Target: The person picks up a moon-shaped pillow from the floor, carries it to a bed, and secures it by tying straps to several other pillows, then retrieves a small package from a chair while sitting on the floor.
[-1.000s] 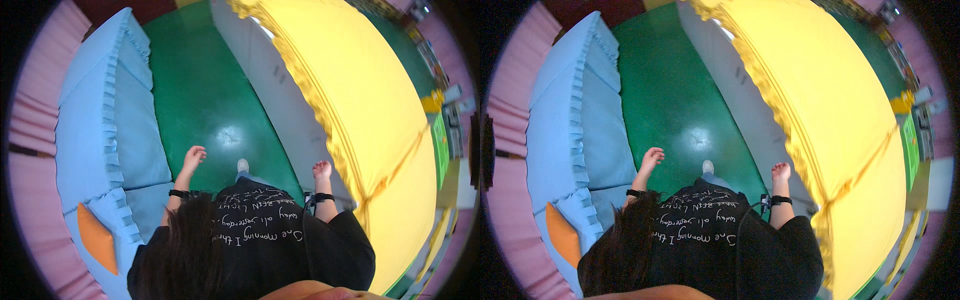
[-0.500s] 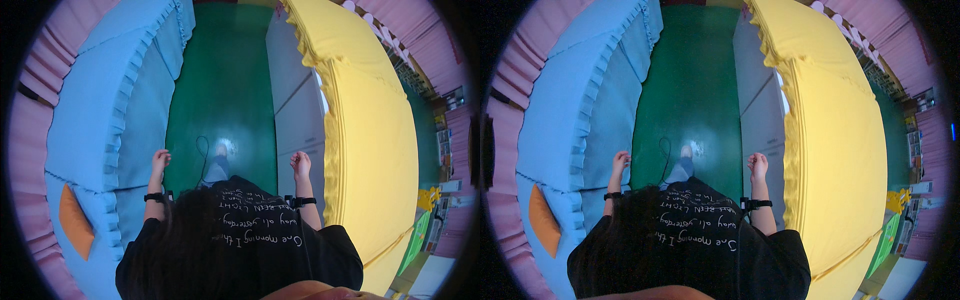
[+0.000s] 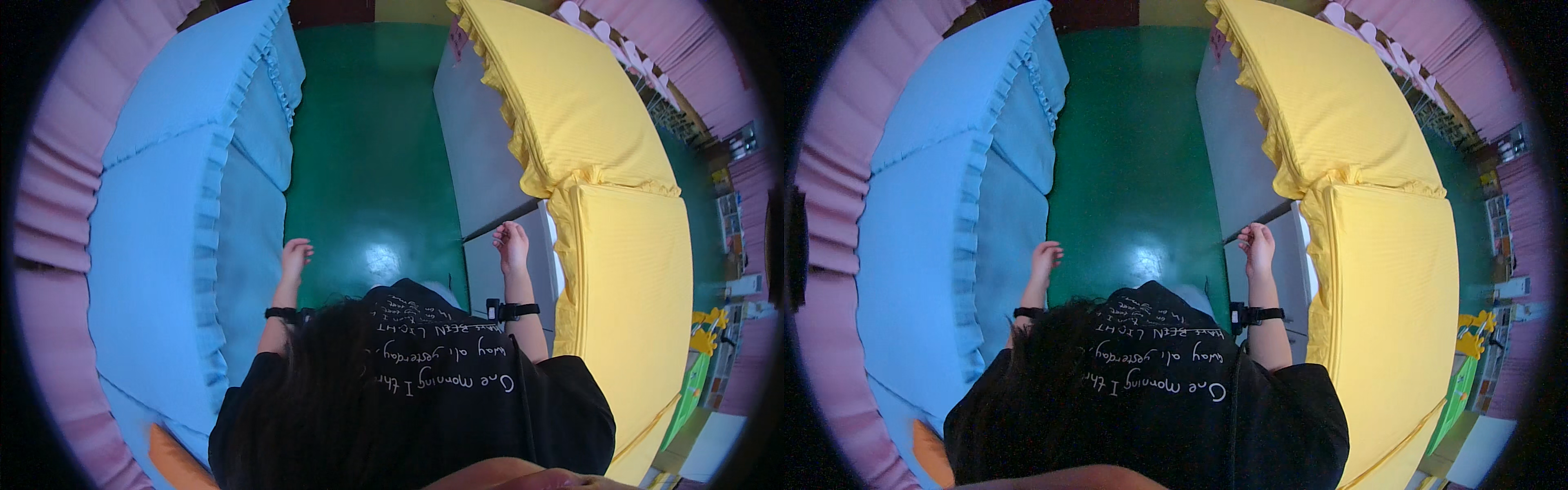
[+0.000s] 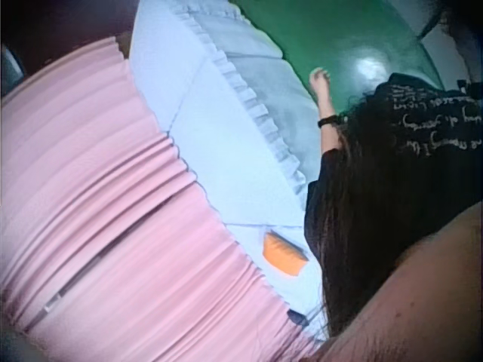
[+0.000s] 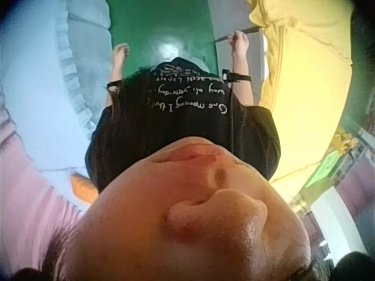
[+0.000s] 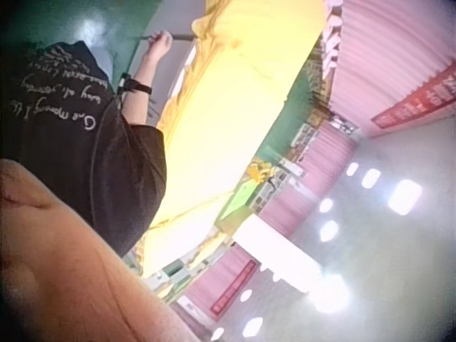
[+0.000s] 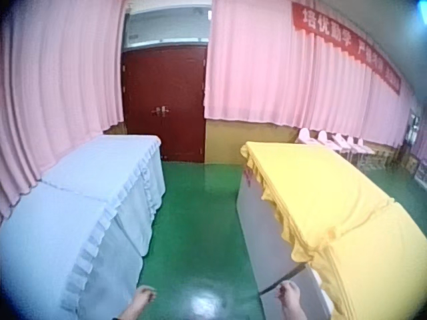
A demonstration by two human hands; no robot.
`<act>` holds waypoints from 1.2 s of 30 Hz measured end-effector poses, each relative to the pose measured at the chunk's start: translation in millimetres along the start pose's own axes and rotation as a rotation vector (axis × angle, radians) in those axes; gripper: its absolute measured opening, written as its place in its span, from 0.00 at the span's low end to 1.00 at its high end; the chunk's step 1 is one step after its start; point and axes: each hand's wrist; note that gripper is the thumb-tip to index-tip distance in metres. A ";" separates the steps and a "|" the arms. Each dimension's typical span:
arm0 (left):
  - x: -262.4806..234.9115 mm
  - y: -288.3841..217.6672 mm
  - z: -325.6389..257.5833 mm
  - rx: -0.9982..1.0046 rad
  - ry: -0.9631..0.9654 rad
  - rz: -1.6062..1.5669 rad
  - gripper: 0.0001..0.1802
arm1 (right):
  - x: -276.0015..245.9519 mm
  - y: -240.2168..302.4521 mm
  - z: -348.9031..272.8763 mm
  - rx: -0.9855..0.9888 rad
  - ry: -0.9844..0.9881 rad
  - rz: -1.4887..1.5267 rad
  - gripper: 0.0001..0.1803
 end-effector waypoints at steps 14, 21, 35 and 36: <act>104.1 -140.4 315.4 0.146 0.445 0.421 0.10 | 15.6 26.8 336.8 0.087 -0.212 0.262 0.05; 89.9 -250.4 443.7 0.156 0.219 0.317 0.11 | 144.2 60.5 531.3 0.291 0.066 0.231 0.04; 25.6 -417.5 794.5 -0.011 -0.172 -0.188 0.08 | 306.4 74.3 891.9 0.481 -0.059 0.463 0.06; 31.6 -430.8 821.5 -0.020 -0.135 -0.140 0.08 | 332.4 89.3 914.7 0.433 -0.007 0.435 0.06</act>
Point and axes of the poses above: each hand's wrist, its own z-axis towards the middle knuckle, its own x-axis out of the palm, y = z × x, and after that the axes turned 10 degrees about y, right-handed
